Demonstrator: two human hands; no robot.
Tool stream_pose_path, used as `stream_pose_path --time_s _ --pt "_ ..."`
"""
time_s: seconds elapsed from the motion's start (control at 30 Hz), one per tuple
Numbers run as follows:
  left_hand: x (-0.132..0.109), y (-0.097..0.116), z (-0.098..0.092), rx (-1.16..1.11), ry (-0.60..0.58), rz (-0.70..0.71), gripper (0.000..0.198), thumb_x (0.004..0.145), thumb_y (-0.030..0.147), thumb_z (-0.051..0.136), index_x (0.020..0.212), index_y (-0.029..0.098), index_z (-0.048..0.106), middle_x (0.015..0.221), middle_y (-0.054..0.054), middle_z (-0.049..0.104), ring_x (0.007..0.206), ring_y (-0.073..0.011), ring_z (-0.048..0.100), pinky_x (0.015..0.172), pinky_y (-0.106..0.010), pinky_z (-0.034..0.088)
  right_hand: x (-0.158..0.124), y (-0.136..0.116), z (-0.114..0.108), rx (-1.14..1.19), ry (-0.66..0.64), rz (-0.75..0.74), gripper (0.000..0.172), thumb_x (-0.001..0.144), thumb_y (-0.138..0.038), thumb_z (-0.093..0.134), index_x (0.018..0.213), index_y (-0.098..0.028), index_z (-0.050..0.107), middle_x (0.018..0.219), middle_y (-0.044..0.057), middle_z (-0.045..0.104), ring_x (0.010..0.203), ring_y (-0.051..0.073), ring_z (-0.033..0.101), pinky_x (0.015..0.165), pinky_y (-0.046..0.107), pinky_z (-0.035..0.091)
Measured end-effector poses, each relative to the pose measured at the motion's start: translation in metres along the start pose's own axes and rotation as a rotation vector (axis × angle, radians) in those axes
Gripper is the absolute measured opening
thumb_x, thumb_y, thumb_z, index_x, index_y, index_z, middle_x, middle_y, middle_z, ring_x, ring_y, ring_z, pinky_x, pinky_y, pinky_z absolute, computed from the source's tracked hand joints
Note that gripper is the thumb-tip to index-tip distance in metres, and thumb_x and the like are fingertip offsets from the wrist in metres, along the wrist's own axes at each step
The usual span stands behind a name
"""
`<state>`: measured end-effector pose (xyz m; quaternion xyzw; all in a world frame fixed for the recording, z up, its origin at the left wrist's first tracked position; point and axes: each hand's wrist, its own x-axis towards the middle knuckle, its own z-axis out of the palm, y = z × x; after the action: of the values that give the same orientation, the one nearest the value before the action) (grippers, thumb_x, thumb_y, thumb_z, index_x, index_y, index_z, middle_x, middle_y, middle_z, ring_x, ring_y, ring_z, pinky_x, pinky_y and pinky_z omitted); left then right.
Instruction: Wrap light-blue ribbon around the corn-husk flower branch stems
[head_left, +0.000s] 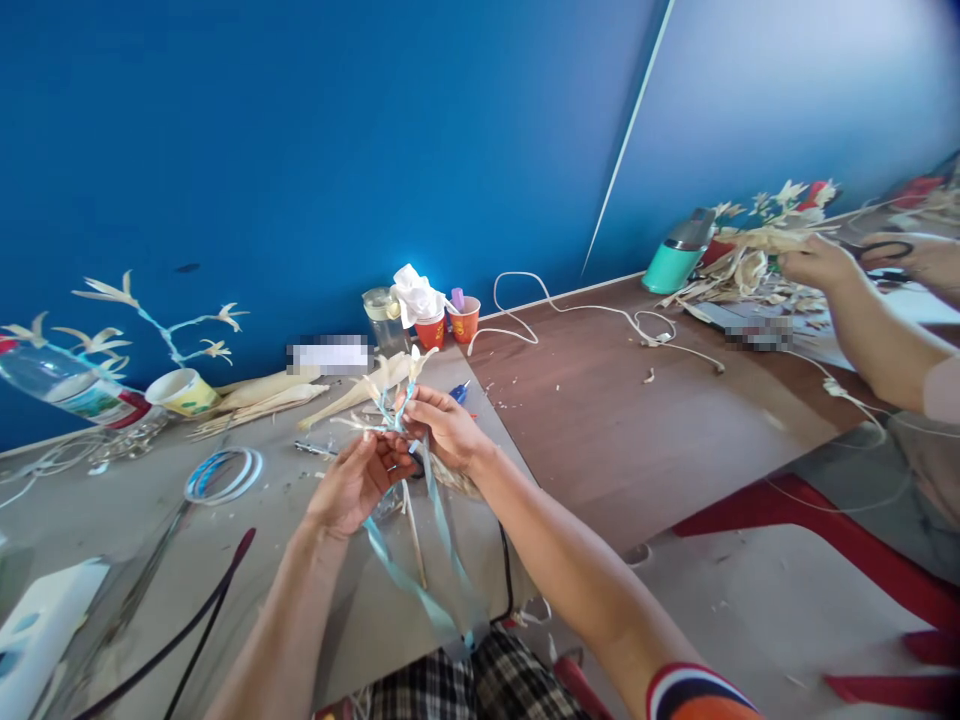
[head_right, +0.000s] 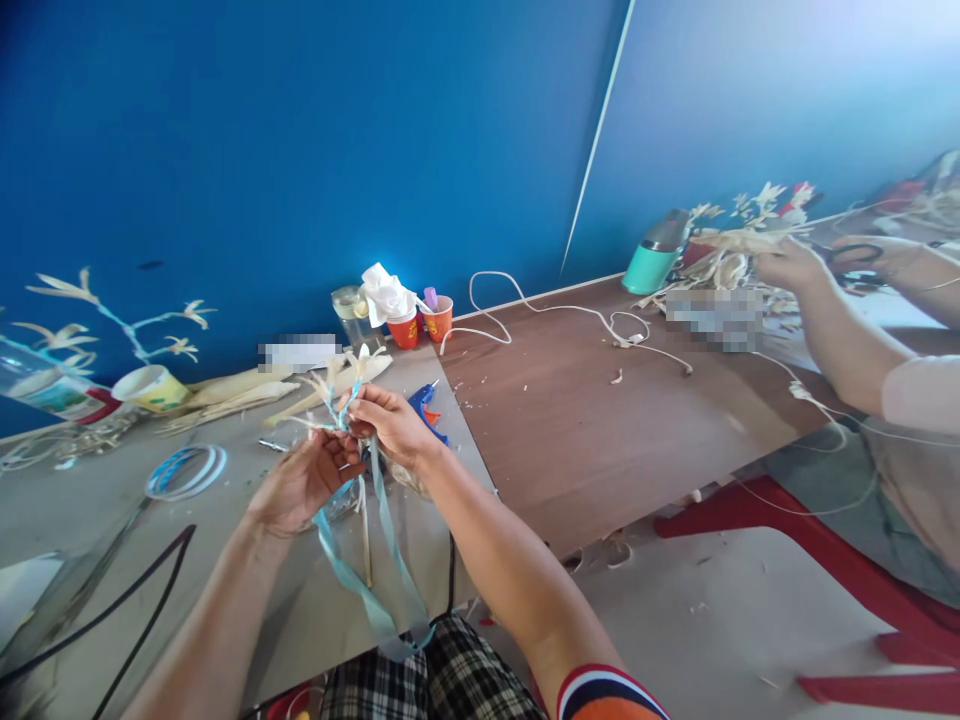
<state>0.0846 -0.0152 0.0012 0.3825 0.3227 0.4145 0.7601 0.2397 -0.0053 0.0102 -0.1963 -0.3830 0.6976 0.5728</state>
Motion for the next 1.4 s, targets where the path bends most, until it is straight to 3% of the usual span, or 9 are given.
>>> stream_pose_path --time_s 0.3,0.6,0.93,1.17,1.4 --pt "0.001 -0.003 0.01 -0.092 0.162 0.183 0.016 0.064 0.019 0.079 0.074 0.016 0.067 0.062 0.002 0.06 0.057 -0.0087 0.054 0.061 -0.025 0.048 0.005 0.008 -0.003 -0.022 -0.092 -0.026 0.023 0.072 -0.035 0.071 0.072 -0.015 0.06 0.061 -0.004 0.049 0.053 0.005 0.035 0.052 0.021 0.025" --pt "0.004 -0.011 0.012 -0.108 0.157 0.257 0.019 0.064 0.014 0.078 0.08 0.018 0.068 0.078 0.001 0.069 0.068 -0.0101 0.061 0.069 -0.024 0.048 0.005 0.013 0.005 -0.139 -0.001 -0.05 0.026 0.069 -0.041 0.068 0.071 -0.016 0.059 0.057 -0.005 0.049 0.053 0.006 0.037 0.052 0.023 0.027" --pt "0.011 -0.012 0.004 -0.009 0.326 0.38 0.022 0.06 0.017 0.081 0.074 0.017 0.064 0.069 0.003 0.066 0.069 -0.0096 0.061 0.073 -0.023 0.047 0.013 0.034 -0.001 -0.412 0.153 -0.036 0.024 0.075 -0.035 0.055 0.061 -0.018 0.045 0.049 -0.008 0.038 0.047 0.006 0.03 0.049 0.023 0.022" --pt "0.011 -0.012 0.001 -0.041 0.304 0.404 0.026 0.063 0.022 0.081 0.084 0.018 0.068 0.08 0.0 0.071 0.072 -0.0131 0.066 0.079 -0.03 0.05 0.011 0.028 0.006 -0.149 0.22 -0.002 0.024 0.068 -0.035 0.061 0.06 -0.018 0.046 0.05 -0.008 0.042 0.047 0.004 0.032 0.049 0.023 0.021" --pt "0.009 -0.008 -0.001 -0.092 0.347 0.429 0.023 0.06 0.017 0.082 0.076 0.019 0.066 0.072 0.004 0.069 0.061 -0.0096 0.063 0.07 -0.026 0.052 0.009 0.025 0.009 -0.107 0.241 -0.006 0.026 0.065 -0.036 0.063 0.057 -0.018 0.046 0.049 -0.008 0.041 0.047 0.004 0.031 0.05 0.023 0.02"
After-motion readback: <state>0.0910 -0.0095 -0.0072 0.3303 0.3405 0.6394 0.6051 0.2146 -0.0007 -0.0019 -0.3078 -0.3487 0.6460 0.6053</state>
